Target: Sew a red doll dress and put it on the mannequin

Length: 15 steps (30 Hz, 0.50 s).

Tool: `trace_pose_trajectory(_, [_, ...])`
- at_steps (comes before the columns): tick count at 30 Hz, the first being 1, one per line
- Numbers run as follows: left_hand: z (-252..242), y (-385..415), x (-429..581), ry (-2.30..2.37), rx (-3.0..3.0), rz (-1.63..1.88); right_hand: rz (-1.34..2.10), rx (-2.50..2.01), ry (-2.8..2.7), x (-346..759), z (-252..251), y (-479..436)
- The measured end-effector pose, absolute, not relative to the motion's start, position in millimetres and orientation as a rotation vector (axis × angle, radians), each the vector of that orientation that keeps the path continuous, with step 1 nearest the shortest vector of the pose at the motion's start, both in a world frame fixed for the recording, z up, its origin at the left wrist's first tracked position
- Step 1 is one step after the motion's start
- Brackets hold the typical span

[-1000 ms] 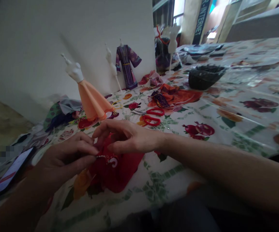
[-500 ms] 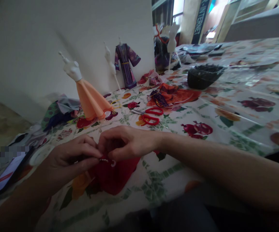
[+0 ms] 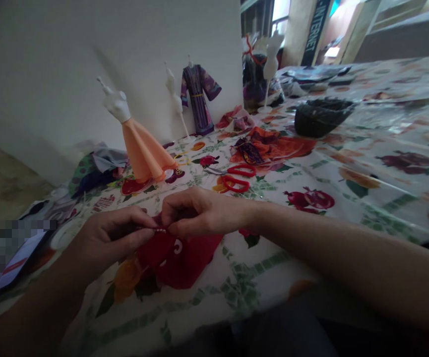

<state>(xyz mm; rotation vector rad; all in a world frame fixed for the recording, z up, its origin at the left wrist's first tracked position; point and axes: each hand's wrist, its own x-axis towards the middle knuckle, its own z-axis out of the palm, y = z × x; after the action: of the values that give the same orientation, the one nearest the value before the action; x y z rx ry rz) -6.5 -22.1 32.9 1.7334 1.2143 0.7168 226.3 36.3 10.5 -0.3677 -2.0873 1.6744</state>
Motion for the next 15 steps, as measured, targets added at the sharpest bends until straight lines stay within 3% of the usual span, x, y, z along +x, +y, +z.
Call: trace_pose_trajectory(15, [22.7,-15.2,-4.4,1.243,1.681,0.751,1.559,-0.456,-2.159,221.8,11.3,38.5])
